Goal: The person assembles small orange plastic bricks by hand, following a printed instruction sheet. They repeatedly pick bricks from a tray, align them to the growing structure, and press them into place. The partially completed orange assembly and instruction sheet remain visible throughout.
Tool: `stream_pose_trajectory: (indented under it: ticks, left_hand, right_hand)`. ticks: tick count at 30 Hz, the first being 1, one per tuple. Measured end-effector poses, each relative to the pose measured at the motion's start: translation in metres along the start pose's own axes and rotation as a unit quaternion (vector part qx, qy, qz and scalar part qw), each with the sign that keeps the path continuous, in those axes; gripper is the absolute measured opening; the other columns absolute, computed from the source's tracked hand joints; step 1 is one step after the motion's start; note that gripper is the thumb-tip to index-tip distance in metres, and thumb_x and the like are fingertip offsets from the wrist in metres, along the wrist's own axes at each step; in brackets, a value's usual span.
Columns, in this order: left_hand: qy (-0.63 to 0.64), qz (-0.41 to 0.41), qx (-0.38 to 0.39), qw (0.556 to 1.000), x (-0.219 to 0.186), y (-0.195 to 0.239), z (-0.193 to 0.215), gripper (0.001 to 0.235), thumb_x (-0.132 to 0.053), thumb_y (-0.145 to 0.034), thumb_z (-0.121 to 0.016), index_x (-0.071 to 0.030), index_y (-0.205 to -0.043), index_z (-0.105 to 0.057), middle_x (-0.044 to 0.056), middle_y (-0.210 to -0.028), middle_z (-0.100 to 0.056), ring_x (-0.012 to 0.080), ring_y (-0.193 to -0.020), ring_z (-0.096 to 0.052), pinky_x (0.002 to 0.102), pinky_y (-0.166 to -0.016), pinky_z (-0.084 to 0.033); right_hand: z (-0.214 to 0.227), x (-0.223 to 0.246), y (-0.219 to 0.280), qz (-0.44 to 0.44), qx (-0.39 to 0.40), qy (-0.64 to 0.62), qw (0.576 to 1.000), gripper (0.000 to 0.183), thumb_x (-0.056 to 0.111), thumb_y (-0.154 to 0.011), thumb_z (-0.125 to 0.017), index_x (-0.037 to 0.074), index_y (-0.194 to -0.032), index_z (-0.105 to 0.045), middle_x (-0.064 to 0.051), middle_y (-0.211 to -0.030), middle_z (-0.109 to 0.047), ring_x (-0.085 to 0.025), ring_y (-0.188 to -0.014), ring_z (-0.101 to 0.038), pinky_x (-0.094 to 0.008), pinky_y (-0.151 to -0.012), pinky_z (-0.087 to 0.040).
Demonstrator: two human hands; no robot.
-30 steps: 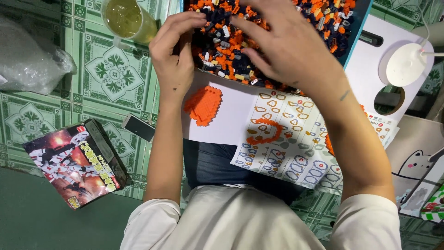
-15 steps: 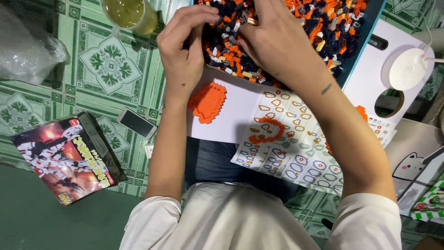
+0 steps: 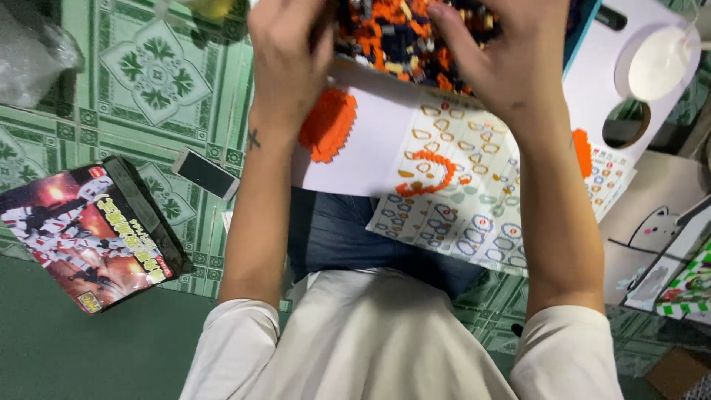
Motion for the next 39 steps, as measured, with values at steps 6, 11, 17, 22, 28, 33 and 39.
stream_pose_trajectory:
  ticks: [6, 11, 17, 22, 28, 33, 39]
  left_hand:
    - [0.19, -0.06, 0.164, 0.966, -0.115, 0.034, -0.014, 0.021, 0.001, -0.095, -0.06, 0.007, -0.114, -0.053, 0.022, -0.114, -0.059, 0.0345, -0.105, -0.061, 0.043, -0.094, -0.053]
    - [0.236, 0.041, 0.158, 0.958, -0.121, 0.089, -0.033, 0.019, 0.004, -0.088, -0.063, -0.001, -0.106, -0.064, 0.014, -0.099, -0.066, 0.0326, -0.087, -0.067, 0.039, -0.075, -0.057]
    - [0.21, 0.065, 0.183, 0.958, -0.102, 0.116, -0.05, 0.019, 0.009, -0.081, -0.068, 0.0, -0.099, -0.066, 0.014, -0.087, -0.067, 0.0294, -0.078, -0.068, 0.037, -0.069, -0.057]
    - [0.117, 0.039, 0.168, 0.978, -0.099, 0.108, -0.053, 0.011, 0.008, -0.087, -0.069, 0.006, -0.095, -0.062, 0.015, -0.088, -0.067, 0.0251, -0.08, -0.065, 0.032, -0.075, -0.055]
    - [0.106, 0.048, 0.179, 0.977, -0.091, 0.112, -0.067, 0.007, 0.007, -0.086, -0.069, 0.005, -0.091, -0.066, 0.014, -0.091, -0.068, 0.0239, -0.083, -0.066, 0.03, -0.075, -0.054]
    - [0.097, 0.054, 0.179, 0.978, -0.09, 0.109, -0.067, 0.009, 0.009, -0.085, -0.069, 0.005, -0.092, -0.065, 0.014, -0.091, -0.068, 0.0235, -0.082, -0.067, 0.031, -0.075, -0.054]
    - [0.093, 0.051, 0.186, 0.977, -0.087, 0.11, -0.07, 0.008, 0.01, -0.085, -0.068, 0.006, -0.092, -0.064, 0.015, -0.091, -0.068, 0.0243, -0.081, -0.067, 0.031, -0.073, -0.055]
  right_hand:
    - [0.007, 0.043, 0.076, -0.068, -0.064, -0.18, 0.979, 0.009, -0.012, -0.088, -0.068, -0.009, -0.094, -0.062, -0.019, -0.089, -0.066, -0.024, -0.076, -0.063, -0.029, -0.066, -0.053]
    - [-0.029, 0.036, 0.155, -0.186, -0.106, -0.226, 0.95, 0.011, 0.0, -0.078, -0.073, 0.002, -0.088, -0.069, -0.011, -0.084, -0.069, -0.025, -0.069, -0.066, -0.033, -0.064, -0.053]
    - [-0.028, 0.043, 0.177, -0.109, -0.128, -0.065, 0.984, 0.018, -0.009, -0.083, -0.067, -0.005, -0.1, -0.065, -0.022, -0.098, -0.062, -0.04, -0.085, -0.058, -0.048, -0.078, -0.049]
    - [-0.058, 0.037, 0.181, -0.104, 0.08, 0.134, 0.982, 0.042, 0.035, -0.103, -0.044, 0.001, -0.126, -0.053, -0.02, -0.134, -0.048, -0.041, -0.124, -0.042, -0.053, -0.093, -0.039]
    - [-0.055, 0.032, 0.196, -0.113, 0.061, 0.091, 0.988, 0.039, 0.029, -0.103, -0.054, 0.009, -0.133, -0.042, -0.016, -0.134, -0.048, -0.041, -0.123, -0.045, -0.055, -0.097, -0.038]
    - [-0.053, 0.032, 0.193, -0.112, 0.048, 0.108, 0.987, 0.033, 0.028, -0.101, -0.056, 0.005, -0.125, -0.052, -0.014, -0.128, -0.052, -0.038, -0.118, -0.046, -0.05, -0.096, -0.038]
    - [-0.056, 0.026, 0.194, -0.116, 0.038, 0.083, 0.989, 0.03, 0.023, -0.099, -0.058, 0.002, -0.12, -0.056, -0.016, -0.124, -0.055, -0.038, -0.115, -0.048, -0.049, -0.094, -0.037]
Point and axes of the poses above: each hand's wrist, its own y-axis away from the middle knuckle, its own z-axis out of the back of the hand, x = y × z, the point moved 10 cm from there along -y, towards the middle knuckle
